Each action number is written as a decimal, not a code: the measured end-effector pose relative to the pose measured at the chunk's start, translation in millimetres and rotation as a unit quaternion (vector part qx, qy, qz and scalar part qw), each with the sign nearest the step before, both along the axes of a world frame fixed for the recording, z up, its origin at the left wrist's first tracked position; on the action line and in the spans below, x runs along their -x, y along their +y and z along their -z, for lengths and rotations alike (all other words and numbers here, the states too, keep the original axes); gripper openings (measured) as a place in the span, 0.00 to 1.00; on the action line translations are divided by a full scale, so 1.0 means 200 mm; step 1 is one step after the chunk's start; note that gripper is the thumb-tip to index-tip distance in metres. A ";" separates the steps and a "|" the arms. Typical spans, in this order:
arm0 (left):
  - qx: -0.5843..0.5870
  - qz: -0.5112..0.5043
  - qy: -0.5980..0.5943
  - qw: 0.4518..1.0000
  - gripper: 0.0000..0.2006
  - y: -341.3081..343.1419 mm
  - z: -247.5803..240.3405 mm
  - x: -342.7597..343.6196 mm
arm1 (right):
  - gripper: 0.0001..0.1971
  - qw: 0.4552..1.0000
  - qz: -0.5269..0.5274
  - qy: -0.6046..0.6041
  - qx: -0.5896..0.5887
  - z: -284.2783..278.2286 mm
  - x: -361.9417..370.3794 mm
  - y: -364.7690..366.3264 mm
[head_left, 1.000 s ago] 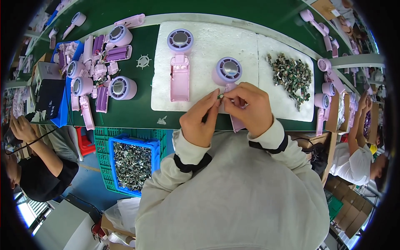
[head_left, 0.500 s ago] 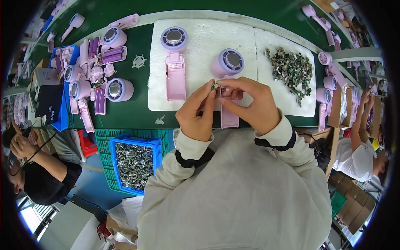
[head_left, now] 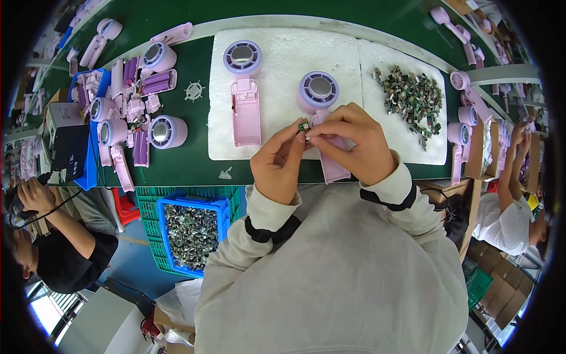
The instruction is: The person picks up a circuit board and connects a wire to it before placing the board into the handle of a handheld fan. They then pick up a plastic cover and snap it onto the fan handle to secure the components.
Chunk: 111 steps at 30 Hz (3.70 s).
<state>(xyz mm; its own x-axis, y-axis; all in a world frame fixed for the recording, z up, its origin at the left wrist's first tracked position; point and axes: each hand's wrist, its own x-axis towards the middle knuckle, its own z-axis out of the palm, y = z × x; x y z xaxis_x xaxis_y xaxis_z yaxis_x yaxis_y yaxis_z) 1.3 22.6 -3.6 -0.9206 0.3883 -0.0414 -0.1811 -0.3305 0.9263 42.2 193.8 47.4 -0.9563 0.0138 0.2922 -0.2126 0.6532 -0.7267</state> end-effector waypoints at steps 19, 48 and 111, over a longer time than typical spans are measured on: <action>0.128 -0.018 0.189 0.973 0.14 -0.02 0.02 -0.02 | 0.10 0.984 -0.099 0.051 -0.141 -0.08 0.08 0.12; 0.252 -0.153 0.445 0.845 0.19 0.12 -0.13 0.04 | 0.05 0.989 0.126 0.021 0.079 -0.15 0.03 -0.03; 0.191 -0.018 0.225 0.955 0.09 -0.10 -0.08 0.03 | 0.14 0.883 0.093 0.085 -0.452 -0.07 -0.10 -0.01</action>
<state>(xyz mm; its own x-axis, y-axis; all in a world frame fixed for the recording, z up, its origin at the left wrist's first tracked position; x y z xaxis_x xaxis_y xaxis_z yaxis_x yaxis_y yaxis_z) -4.7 3.2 12.7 -0.8908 0.3925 0.2290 0.2689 0.0491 0.9619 61.3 192.7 61.4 -0.9032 -0.1459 0.4038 -0.0957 0.9853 0.1418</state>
